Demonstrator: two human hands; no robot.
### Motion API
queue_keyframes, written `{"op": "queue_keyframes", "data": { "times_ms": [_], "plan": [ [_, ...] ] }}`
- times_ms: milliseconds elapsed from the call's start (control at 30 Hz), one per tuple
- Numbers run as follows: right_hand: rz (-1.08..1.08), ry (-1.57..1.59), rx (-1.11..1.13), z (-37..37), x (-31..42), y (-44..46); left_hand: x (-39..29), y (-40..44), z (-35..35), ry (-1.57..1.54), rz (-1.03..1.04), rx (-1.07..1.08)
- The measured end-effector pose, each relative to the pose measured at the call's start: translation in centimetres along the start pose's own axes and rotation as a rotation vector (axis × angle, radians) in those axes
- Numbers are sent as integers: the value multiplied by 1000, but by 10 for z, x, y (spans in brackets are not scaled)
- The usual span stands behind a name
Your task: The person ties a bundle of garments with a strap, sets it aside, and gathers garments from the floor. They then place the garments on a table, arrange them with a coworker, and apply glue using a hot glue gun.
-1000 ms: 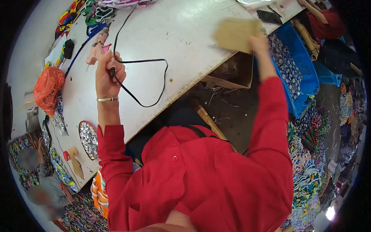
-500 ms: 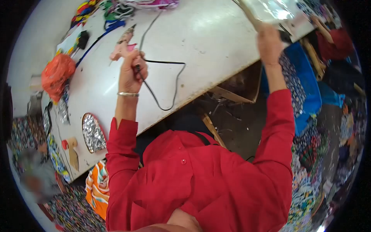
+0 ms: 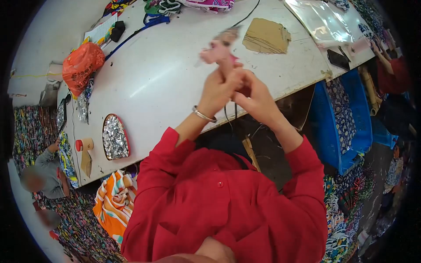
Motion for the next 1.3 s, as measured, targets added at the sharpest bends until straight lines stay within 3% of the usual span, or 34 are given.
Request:
{"op": "queue_keyframes", "data": {
  "times_ms": [33,67,100,133,267,333,400,467,533,600,667,700,767,833,967,1033,1100,1167,1200,1300],
  "plan": [
    [3,49,-55,-10,-2,-5,-10,0,5,-2,1,2],
    [8,98,-111,-20,-4,-12,-22,-1,21,151,3,153],
    [69,9,-195,-33,4,-21,-34,-4,37,302,9,306],
    [127,-82,-281,-51,18,-30,-45,-7,46,298,14,311],
    [-93,-334,-580,-154,91,-69,-61,-43,87,292,230,540],
    [-283,-1013,-890,-222,142,-105,-45,-62,90,193,315,648],
    [-535,-1568,-1057,-224,195,-124,-19,-74,80,194,308,717],
    [-545,-1545,-1061,-231,198,-117,15,-78,59,96,-95,758],
    [-610,-1450,-1063,-233,198,-99,48,-78,31,153,-128,599],
    [-453,-1440,-830,-190,166,-55,64,-78,3,98,-124,419],
    [-352,-1047,-662,-200,98,-16,81,-87,-26,45,-370,356],
    [-191,-1014,-682,-199,65,3,86,-92,-39,0,-451,317],
    [69,-608,-681,-224,-19,35,90,-101,-62,-49,-529,280],
    [47,-890,-712,-238,-68,63,94,-112,-87,-130,-609,156],
    [77,-1044,-792,-227,-104,88,101,-124,-118,-183,-710,20],
    [149,-1100,-678,-228,-118,99,104,-123,-126,-192,-702,-15],
    [82,-1254,-486,-204,-110,105,106,-124,-141,-204,-674,-71],
    [98,-1619,-358,-182,-89,109,107,-121,-157,-201,-652,-139],
    [75,-1619,-340,-170,-81,128,107,-120,-163,-195,-638,-156],
    [-339,-1460,-292,-118,-43,165,109,-113,-177,-192,-627,-179]
  ]
}}
Point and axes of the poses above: each hand's wrist, its own y-axis towards the middle knuckle, its own z-axis out of the palm, x = y × z, the point moved 7 cm from there along y, towards the middle knuckle, and after that the axes turned 6 degrees about y, right-handed, at the moved point
